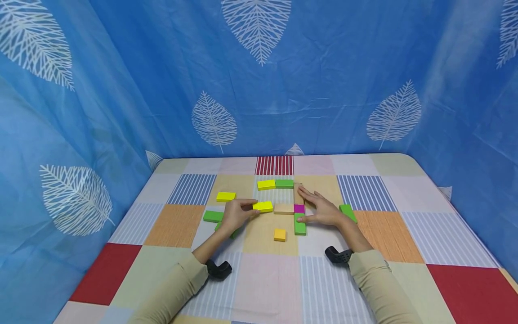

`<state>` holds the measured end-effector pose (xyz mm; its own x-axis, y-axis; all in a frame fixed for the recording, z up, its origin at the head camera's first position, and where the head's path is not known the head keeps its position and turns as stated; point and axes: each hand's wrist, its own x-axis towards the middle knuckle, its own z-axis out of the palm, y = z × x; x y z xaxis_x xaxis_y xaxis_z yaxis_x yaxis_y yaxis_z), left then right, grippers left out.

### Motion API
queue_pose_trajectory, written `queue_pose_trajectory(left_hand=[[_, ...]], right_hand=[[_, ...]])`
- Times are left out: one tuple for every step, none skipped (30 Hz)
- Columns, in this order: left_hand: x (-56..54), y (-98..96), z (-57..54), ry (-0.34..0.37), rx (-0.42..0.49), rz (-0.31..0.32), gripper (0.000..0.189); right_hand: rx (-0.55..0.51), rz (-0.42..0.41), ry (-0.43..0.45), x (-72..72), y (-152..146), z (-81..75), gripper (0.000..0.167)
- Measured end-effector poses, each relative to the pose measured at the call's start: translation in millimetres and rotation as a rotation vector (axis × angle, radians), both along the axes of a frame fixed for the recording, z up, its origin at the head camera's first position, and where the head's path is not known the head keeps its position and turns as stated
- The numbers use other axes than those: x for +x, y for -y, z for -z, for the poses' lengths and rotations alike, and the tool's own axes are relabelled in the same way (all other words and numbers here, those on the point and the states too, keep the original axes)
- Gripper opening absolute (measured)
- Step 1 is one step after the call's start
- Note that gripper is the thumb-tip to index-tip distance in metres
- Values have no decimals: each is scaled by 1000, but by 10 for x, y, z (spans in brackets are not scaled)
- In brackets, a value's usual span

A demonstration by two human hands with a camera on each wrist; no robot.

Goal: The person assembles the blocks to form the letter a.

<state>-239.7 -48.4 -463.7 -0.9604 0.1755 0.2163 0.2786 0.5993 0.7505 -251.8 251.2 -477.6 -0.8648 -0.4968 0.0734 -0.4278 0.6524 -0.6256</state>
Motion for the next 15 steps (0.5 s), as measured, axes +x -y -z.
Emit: queue_pose_trajectory(left_hand=[[7,-6,9,-4,-2,2,34],[13,-11,17,-10,-10,3,34],[16,-15,24,-12,-17,3,34],[19,-18,30,-15,-23,6,34],[19,-20,35,-19,-29,8,34],[20,-20,38,-26,-33,12,34],[20,-20,37,-31,-37,15,34],[18,-20,40,-38,-40,18,34],[16,-18,41,-42,-39,21,34],[15,-17,42,-45,-40,22,33],[14,-16,44,-48,-41,25,33],[12,-16,43,-50,-43,27,34],[11,-17,44,-49,-46,28,34],[8,-19,46,-49,-50,30,34],[5,-21,48,-49,-56,31,34]], right_hand=[[-3,1,3,1,1,-1,100],[-2,2,4,3,3,-2,101],[-3,3,6,3,4,-3,101],[-1,3,7,3,4,-2,101],[1,3,5,2,5,-2,101],[3,4,5,2,4,-4,101],[6,5,3,2,3,-5,101],[9,6,-1,0,2,-4,101],[8,6,-2,0,0,-6,101],[9,5,-5,-3,-1,-4,101],[6,2,-10,-4,-3,-6,101],[3,-1,-15,-6,-4,-7,100],[1,-3,-18,-8,-7,-6,100],[0,-6,-22,-10,-8,-5,100],[-1,-10,-25,-12,-10,-4,100]])
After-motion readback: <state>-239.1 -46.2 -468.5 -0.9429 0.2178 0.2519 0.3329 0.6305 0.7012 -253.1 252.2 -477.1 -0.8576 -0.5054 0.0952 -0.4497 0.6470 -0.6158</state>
